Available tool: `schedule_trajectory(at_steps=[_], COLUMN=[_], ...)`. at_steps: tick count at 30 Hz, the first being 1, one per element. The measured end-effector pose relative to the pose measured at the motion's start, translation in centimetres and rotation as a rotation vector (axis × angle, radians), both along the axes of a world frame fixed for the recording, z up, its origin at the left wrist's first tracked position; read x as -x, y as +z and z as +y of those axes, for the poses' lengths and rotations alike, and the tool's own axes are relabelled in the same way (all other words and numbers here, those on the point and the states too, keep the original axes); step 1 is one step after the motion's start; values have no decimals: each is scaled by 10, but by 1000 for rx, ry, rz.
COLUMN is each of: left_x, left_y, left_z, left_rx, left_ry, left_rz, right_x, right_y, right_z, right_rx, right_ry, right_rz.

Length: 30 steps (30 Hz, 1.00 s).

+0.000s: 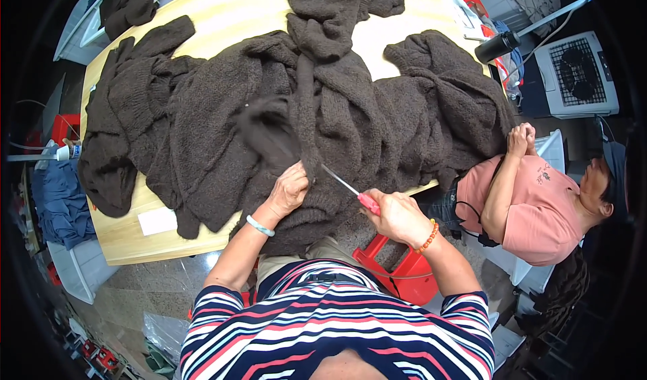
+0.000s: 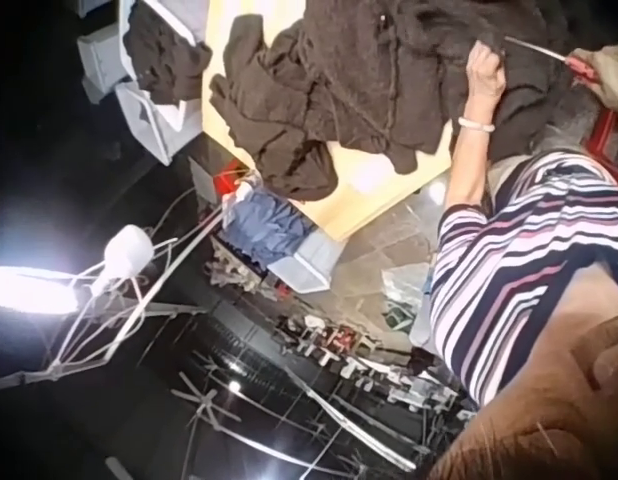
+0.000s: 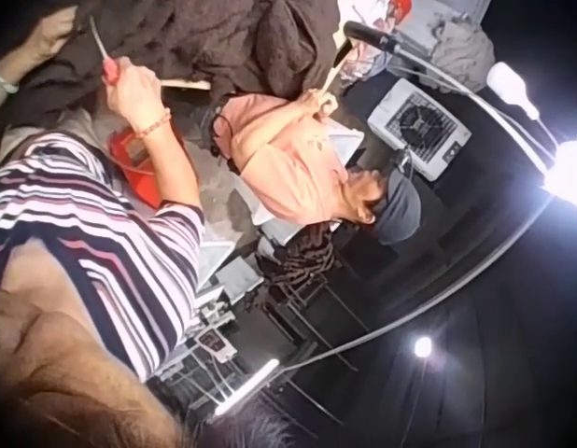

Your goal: Trim excess threads from brown fleece garments using scissors at a production workbench.

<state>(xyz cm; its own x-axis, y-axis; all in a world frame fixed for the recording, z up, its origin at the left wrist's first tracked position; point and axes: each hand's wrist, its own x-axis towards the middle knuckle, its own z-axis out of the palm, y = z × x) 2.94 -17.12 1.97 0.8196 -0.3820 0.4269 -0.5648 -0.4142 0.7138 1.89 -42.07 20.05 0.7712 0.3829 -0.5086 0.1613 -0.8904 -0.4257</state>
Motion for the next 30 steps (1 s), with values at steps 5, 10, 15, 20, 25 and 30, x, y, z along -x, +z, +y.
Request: schedule_trajectory(at_steps=[5, 10, 15, 20, 25, 30], left_x=[4, 8, 8, 11, 24, 65], left_y=[-6, -11, -19, -11, -9, 33], left_z=[-7, -2, -6, -15, -9, -9], left_rx=[-23, -33, 118, 212, 84, -528], left_ry=[-12, 74, 109, 174, 250, 89], left_rz=[26, 56, 186, 406, 372, 313], right_x=[-2, 17, 28, 28, 44, 47], right_y=[-2, 3, 4, 9, -5, 7], right_z=[3, -10, -9, -14, -10, -27], right_rx=[12, -20, 0, 10, -73, -56], right_ry=[48, 106, 119, -56, 96, -145], right_rz=[23, 82, 129, 89, 211, 80])
